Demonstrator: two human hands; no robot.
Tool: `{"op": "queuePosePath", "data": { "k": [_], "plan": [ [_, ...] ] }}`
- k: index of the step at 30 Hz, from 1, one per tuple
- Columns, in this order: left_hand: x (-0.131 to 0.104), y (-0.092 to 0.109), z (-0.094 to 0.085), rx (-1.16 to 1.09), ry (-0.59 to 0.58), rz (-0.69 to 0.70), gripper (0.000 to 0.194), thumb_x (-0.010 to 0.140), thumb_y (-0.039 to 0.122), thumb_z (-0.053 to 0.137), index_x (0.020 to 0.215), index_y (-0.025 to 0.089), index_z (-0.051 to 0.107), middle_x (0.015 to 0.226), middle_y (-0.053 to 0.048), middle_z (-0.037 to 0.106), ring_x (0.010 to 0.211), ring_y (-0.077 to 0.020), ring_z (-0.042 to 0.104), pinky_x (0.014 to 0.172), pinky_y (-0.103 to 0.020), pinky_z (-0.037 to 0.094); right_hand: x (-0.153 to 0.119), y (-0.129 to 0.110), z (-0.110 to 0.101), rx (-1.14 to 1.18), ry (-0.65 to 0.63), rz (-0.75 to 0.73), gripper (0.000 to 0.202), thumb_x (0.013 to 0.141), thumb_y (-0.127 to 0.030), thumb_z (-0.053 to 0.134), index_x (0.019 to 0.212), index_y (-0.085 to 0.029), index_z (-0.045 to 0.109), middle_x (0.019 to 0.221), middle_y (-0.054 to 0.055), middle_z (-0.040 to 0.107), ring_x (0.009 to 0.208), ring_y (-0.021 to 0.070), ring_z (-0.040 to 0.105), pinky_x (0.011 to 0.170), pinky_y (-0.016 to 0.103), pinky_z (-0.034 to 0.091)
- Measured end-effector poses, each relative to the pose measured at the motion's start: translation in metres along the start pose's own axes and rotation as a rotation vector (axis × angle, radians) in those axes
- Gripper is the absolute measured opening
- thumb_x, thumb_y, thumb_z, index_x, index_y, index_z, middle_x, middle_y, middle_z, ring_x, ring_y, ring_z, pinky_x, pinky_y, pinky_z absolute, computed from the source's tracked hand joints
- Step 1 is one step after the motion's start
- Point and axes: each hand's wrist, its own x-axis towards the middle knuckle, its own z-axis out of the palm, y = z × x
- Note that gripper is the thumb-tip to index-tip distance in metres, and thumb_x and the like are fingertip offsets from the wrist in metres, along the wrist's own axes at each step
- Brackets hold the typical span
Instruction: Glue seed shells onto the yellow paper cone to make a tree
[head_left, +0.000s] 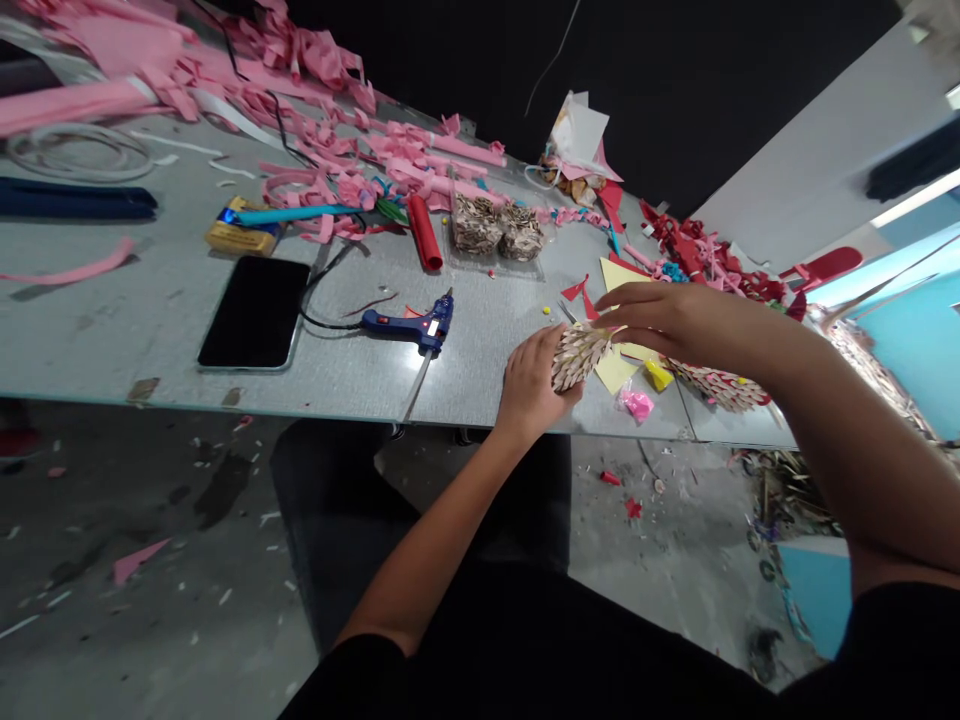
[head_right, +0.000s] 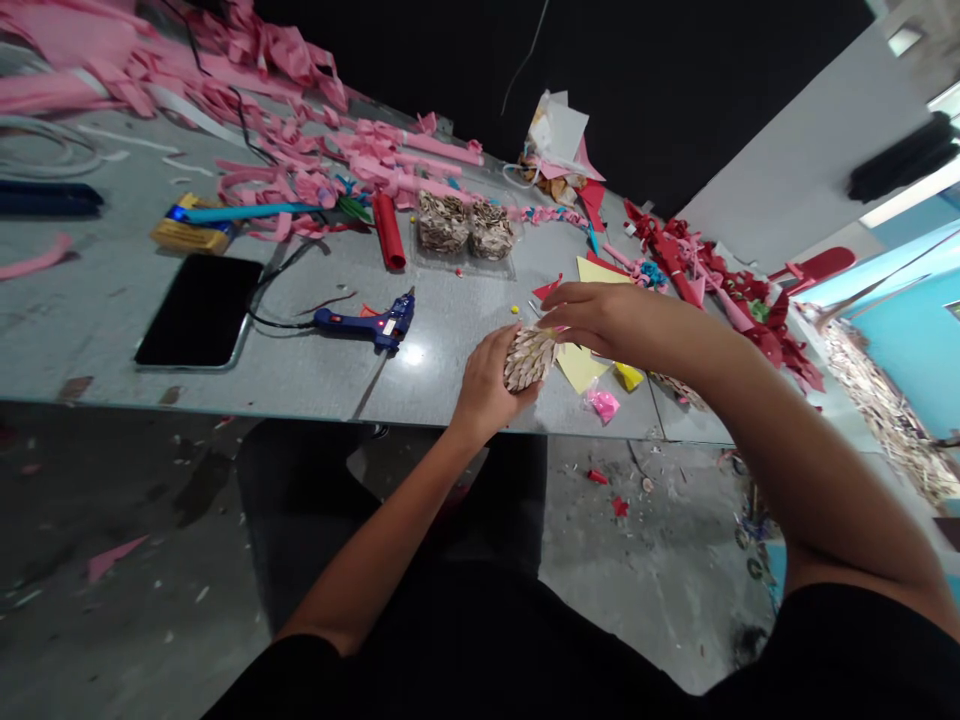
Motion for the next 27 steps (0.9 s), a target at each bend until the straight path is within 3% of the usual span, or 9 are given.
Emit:
{"op": "queuePosePath", "data": {
  "k": [4,9,13,17,22,27],
  "plan": [
    [0.001,0.001,0.000,0.008,-0.008,-0.011,0.096,0.088,0.018,0.094,0.169,0.029,0.043,0.168,-0.017,0.063,0.159,-0.0381,0.061,0.136,-0.062,0.049,0.005,-0.001,0.000,0.077,-0.004,-0.028,0.044,0.123,-0.032,0.043,0.126,-0.018,0.085,0.130,0.018,0.083,0.115,0.0286,0.082,0.107,0.047,0.066],
    [0.000,0.001,-0.001,0.010,-0.014,-0.011,0.095,0.089,0.020,0.093,0.169,0.028,0.043,0.169,-0.017,0.062,0.159,-0.0373,0.061,0.136,-0.059,0.049,0.003,0.002,0.004,0.048,0.025,-0.015,0.042,0.122,-0.039,0.047,0.132,-0.022,0.084,0.141,0.016,0.083,0.122,0.0292,0.082,0.110,0.047,0.066],
    [0.000,0.000,-0.001,0.016,-0.006,-0.005,0.094,0.088,0.018,0.093,0.168,0.027,0.043,0.167,-0.018,0.063,0.157,-0.0373,0.062,0.135,-0.059,0.050,0.001,0.008,0.008,0.068,0.030,-0.015,0.042,0.121,-0.037,0.045,0.131,-0.028,0.085,0.134,0.010,0.085,0.116,0.0263,0.084,0.105,0.046,0.068],
    [0.000,0.000,-0.001,0.024,-0.001,0.006,0.095,0.090,0.019,0.093,0.168,0.028,0.040,0.168,-0.017,0.063,0.158,-0.0366,0.062,0.136,-0.058,0.050,0.002,0.008,0.009,0.097,0.067,0.000,0.038,0.119,-0.045,0.054,0.138,-0.033,0.084,0.146,0.009,0.082,0.125,0.0289,0.082,0.108,0.048,0.067],
    [0.000,0.000,-0.001,0.035,0.000,0.002,0.095,0.090,0.019,0.092,0.169,0.029,0.040,0.168,-0.017,0.063,0.158,-0.0377,0.062,0.135,-0.060,0.050,0.007,0.001,0.008,0.111,0.050,0.023,0.043,0.122,-0.042,0.050,0.120,-0.020,0.086,0.128,0.018,0.084,0.114,0.0307,0.082,0.106,0.049,0.064],
    [-0.001,0.001,-0.002,0.027,-0.007,-0.002,0.096,0.090,0.019,0.092,0.169,0.031,0.039,0.168,-0.017,0.063,0.157,-0.0384,0.062,0.134,-0.061,0.051,0.009,0.000,0.011,0.097,0.060,0.011,0.040,0.121,-0.039,0.051,0.117,-0.017,0.083,0.128,0.021,0.083,0.108,0.0309,0.080,0.099,0.048,0.062]
  ]
}}
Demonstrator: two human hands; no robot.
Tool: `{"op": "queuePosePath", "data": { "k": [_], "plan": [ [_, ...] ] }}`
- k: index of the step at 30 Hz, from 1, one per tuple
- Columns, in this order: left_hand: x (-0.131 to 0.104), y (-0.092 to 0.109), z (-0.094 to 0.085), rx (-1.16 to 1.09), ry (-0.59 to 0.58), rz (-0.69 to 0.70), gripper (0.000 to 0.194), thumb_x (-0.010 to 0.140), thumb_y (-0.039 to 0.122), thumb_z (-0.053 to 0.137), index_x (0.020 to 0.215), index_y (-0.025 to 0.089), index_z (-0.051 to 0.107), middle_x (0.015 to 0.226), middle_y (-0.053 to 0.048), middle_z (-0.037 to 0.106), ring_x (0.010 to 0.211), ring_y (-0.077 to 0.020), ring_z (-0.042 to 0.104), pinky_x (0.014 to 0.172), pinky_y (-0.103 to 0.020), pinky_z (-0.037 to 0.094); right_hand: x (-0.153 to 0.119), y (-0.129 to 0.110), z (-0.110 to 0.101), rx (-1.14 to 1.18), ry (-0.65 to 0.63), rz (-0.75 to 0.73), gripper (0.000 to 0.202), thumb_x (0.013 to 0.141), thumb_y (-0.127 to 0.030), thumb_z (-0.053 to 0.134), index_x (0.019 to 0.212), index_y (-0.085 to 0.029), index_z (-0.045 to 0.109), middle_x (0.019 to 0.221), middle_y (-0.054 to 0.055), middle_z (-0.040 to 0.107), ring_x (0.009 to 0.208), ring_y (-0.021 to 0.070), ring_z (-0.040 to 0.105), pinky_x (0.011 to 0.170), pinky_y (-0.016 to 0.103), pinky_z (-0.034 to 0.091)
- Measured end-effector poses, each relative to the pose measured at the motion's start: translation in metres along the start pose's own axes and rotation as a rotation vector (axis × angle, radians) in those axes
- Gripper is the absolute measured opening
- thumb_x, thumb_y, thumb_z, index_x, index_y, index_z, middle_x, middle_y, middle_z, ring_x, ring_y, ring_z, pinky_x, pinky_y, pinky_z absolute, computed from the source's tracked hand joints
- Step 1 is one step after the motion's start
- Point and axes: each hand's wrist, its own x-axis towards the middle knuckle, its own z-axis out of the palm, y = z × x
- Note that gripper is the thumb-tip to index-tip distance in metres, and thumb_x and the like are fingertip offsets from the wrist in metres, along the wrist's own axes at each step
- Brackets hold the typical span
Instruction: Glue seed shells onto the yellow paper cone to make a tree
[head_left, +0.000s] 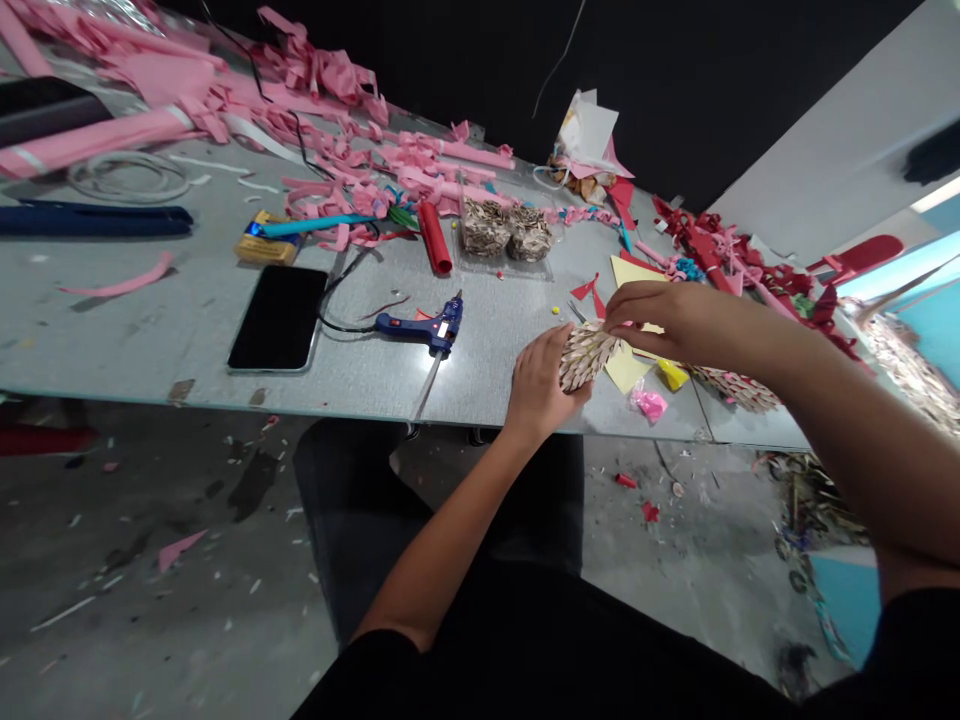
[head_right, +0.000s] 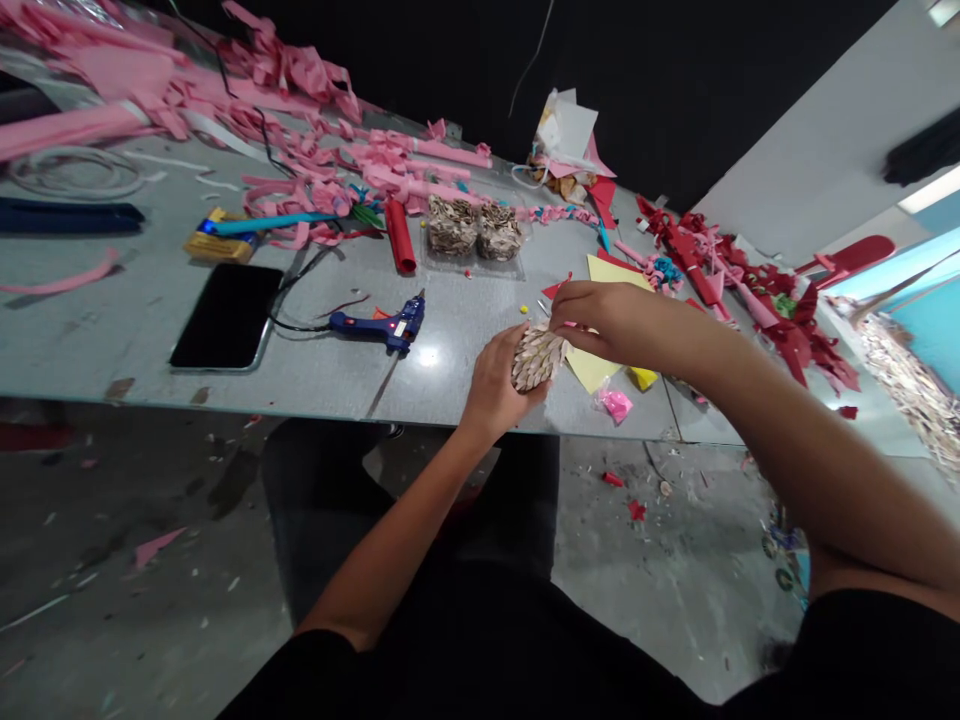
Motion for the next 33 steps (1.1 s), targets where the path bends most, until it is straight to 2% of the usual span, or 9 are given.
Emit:
{"op": "queuePosePath", "data": {
  "k": [6,11,14,17,21,25,27,30,33],
  "plan": [
    [0.000,0.000,0.000,-0.014,0.013,0.005,0.095,0.090,0.019,0.093,0.168,0.030,0.040,0.167,-0.017,0.064,0.156,-0.0379,0.063,0.133,-0.061,0.051,-0.005,-0.001,0.000,-0.013,0.026,0.081,0.042,0.115,-0.046,0.064,0.143,-0.017,0.076,0.143,0.023,0.079,0.113,0.0330,0.078,0.096,0.047,0.062],
    [0.000,0.000,0.002,-0.017,0.020,-0.003,0.095,0.089,0.017,0.092,0.168,0.029,0.042,0.167,-0.017,0.064,0.156,-0.0378,0.063,0.135,-0.061,0.050,-0.002,-0.006,-0.001,0.031,0.049,0.110,0.032,0.114,-0.048,0.064,0.117,-0.021,0.081,0.114,0.015,0.083,0.089,0.0264,0.075,0.080,0.040,0.057],
    [0.000,0.000,0.002,-0.016,0.017,-0.008,0.094,0.089,0.017,0.092,0.168,0.030,0.043,0.167,-0.017,0.064,0.157,-0.0381,0.063,0.135,-0.061,0.050,-0.001,-0.008,-0.001,0.054,0.073,0.132,0.027,0.112,-0.049,0.067,0.109,-0.026,0.081,0.106,0.009,0.083,0.084,0.0247,0.074,0.078,0.039,0.056],
    [-0.001,0.000,0.002,-0.020,0.014,-0.009,0.095,0.089,0.018,0.092,0.169,0.030,0.043,0.167,-0.017,0.064,0.157,-0.0378,0.063,0.135,-0.061,0.050,-0.002,-0.009,-0.003,0.095,0.070,0.141,0.028,0.112,-0.047,0.066,0.112,-0.025,0.083,0.110,0.011,0.085,0.090,0.0262,0.077,0.082,0.040,0.057],
    [0.000,-0.001,0.002,-0.027,0.014,-0.009,0.096,0.089,0.018,0.092,0.169,0.030,0.042,0.167,-0.017,0.064,0.157,-0.0386,0.062,0.135,-0.062,0.049,-0.003,-0.008,-0.004,0.120,0.052,0.141,0.034,0.112,-0.046,0.067,0.131,-0.021,0.081,0.133,0.018,0.083,0.098,0.0273,0.078,0.089,0.044,0.060],
    [0.000,-0.001,0.003,-0.032,0.019,-0.004,0.096,0.088,0.017,0.092,0.168,0.031,0.042,0.165,-0.017,0.065,0.156,-0.0387,0.064,0.134,-0.062,0.051,-0.002,-0.004,-0.005,0.124,0.022,0.090,0.031,0.118,-0.041,0.059,0.118,-0.021,0.084,0.127,0.017,0.085,0.114,0.0306,0.079,0.106,0.049,0.060],
    [-0.001,-0.002,0.003,-0.034,0.027,0.003,0.097,0.088,0.017,0.093,0.168,0.031,0.041,0.165,-0.016,0.065,0.155,-0.0384,0.064,0.133,-0.061,0.051,-0.005,-0.001,-0.005,0.134,0.027,0.095,0.031,0.116,-0.041,0.062,0.128,-0.023,0.084,0.139,0.017,0.082,0.121,0.0324,0.079,0.110,0.052,0.061],
    [-0.001,-0.003,0.001,-0.040,0.039,0.024,0.096,0.089,0.017,0.092,0.169,0.031,0.039,0.166,-0.017,0.064,0.155,-0.0381,0.063,0.133,-0.061,0.051,-0.021,-0.001,0.001,0.188,0.076,0.213,0.057,0.110,-0.046,0.073,0.163,-0.027,0.067,0.159,0.019,0.071,0.119,0.0314,0.080,0.102,0.050,0.067],
    [0.000,-0.004,-0.002,-0.050,0.043,0.057,0.093,0.093,0.020,0.091,0.169,0.028,0.037,0.165,-0.019,0.064,0.154,-0.0375,0.064,0.132,-0.059,0.053,-0.044,-0.009,0.013,0.291,0.158,0.410,0.097,0.103,-0.051,0.082,0.184,-0.021,0.039,0.155,0.024,0.067,0.107,0.0288,0.081,0.087,0.044,0.070]
  ]
}}
